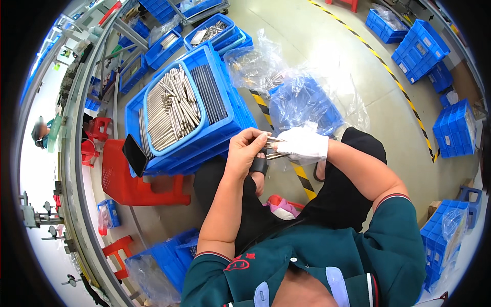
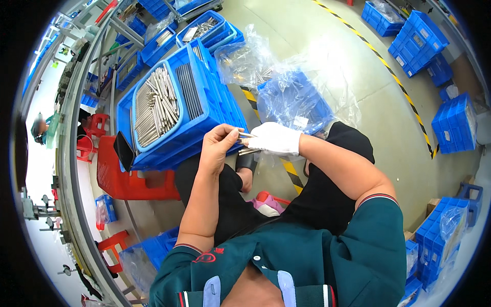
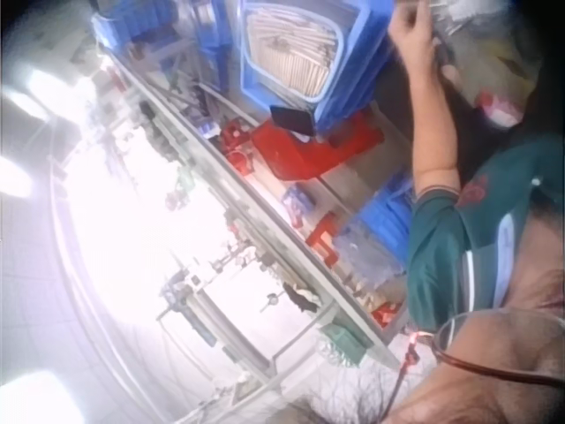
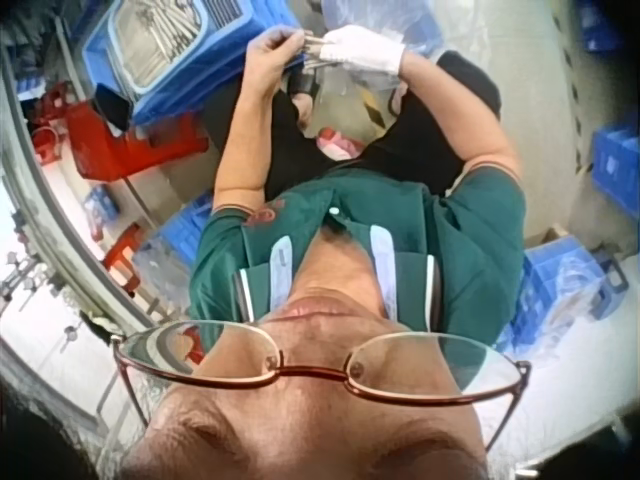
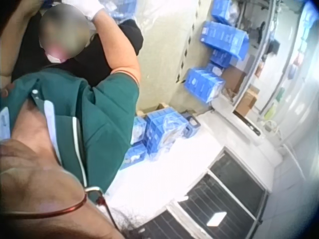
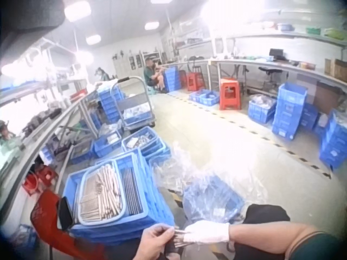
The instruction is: The person sits on a low stool and repeatedly picks up small metal rods from a plastic bag, inspects them, and places them into a blue crate. The person handles the rods one by one or in small groups, transferring them from the bag to the crate.
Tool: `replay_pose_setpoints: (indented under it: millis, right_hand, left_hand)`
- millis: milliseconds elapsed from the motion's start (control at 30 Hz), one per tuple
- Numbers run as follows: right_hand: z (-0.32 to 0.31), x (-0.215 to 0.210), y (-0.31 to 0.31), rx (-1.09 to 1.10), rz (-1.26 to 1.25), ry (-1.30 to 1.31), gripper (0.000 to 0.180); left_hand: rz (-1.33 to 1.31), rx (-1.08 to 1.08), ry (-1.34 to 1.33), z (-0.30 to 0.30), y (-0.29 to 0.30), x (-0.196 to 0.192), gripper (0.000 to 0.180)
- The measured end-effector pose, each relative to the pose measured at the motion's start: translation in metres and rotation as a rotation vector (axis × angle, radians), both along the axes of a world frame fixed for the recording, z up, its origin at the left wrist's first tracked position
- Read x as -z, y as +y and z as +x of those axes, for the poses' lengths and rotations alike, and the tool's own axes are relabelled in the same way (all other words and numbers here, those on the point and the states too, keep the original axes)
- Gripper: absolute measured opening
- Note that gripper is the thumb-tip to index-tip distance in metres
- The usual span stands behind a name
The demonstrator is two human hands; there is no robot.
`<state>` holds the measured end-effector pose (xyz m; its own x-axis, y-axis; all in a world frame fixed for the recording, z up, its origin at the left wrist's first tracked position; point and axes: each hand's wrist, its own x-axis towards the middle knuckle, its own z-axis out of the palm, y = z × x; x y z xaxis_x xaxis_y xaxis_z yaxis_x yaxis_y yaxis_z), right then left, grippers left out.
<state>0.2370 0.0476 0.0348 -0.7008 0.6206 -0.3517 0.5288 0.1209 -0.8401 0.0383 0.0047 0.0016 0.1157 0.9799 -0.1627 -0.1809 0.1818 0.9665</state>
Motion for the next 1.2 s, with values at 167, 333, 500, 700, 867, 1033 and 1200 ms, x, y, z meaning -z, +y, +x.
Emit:
replay_pose_setpoints:
  millis: [167, 333, 500, 700, 867, 1033, 1200]
  right_hand:
    - [0.000, 0.007, 0.002, -0.032, 0.048, 0.030, 0.055]
    - [-0.001, 0.014, 0.001, -0.041, 0.149, 0.029, 0.055]
    - [0.031, 0.001, -0.005, 0.038, -0.260, 0.191, 0.036]
    - [0.026, 0.015, -0.003, 0.267, -0.802, 0.803, 0.021]
    - [-0.015, 0.016, -0.004, 0.534, -0.680, 0.934, 0.019]
    - [-0.049, 0.017, -0.002, 0.655, -0.161, 0.963, 0.014]
    - [-0.053, 0.003, 0.001, 0.674, -0.112, 0.948, 0.014]
  left_hand:
    - [0.031, 0.017, 0.038, 0.000, 0.002, -0.007, 0.015]
    - [0.141, -0.036, 0.278, 0.009, -0.004, -0.008, 0.014]
    - [0.360, -0.333, 0.360, -0.008, -0.003, -0.024, 0.016]
    - [0.031, -0.231, -0.171, 0.015, 0.003, 0.001, 0.019]
    - [-0.401, -0.207, -0.821, 0.035, 0.014, 0.041, 0.025]
    - [-0.372, -0.240, -1.150, 0.062, 0.029, 0.013, 0.037]
    - [-0.420, -0.303, -1.050, 0.063, 0.030, 0.008, 0.031]
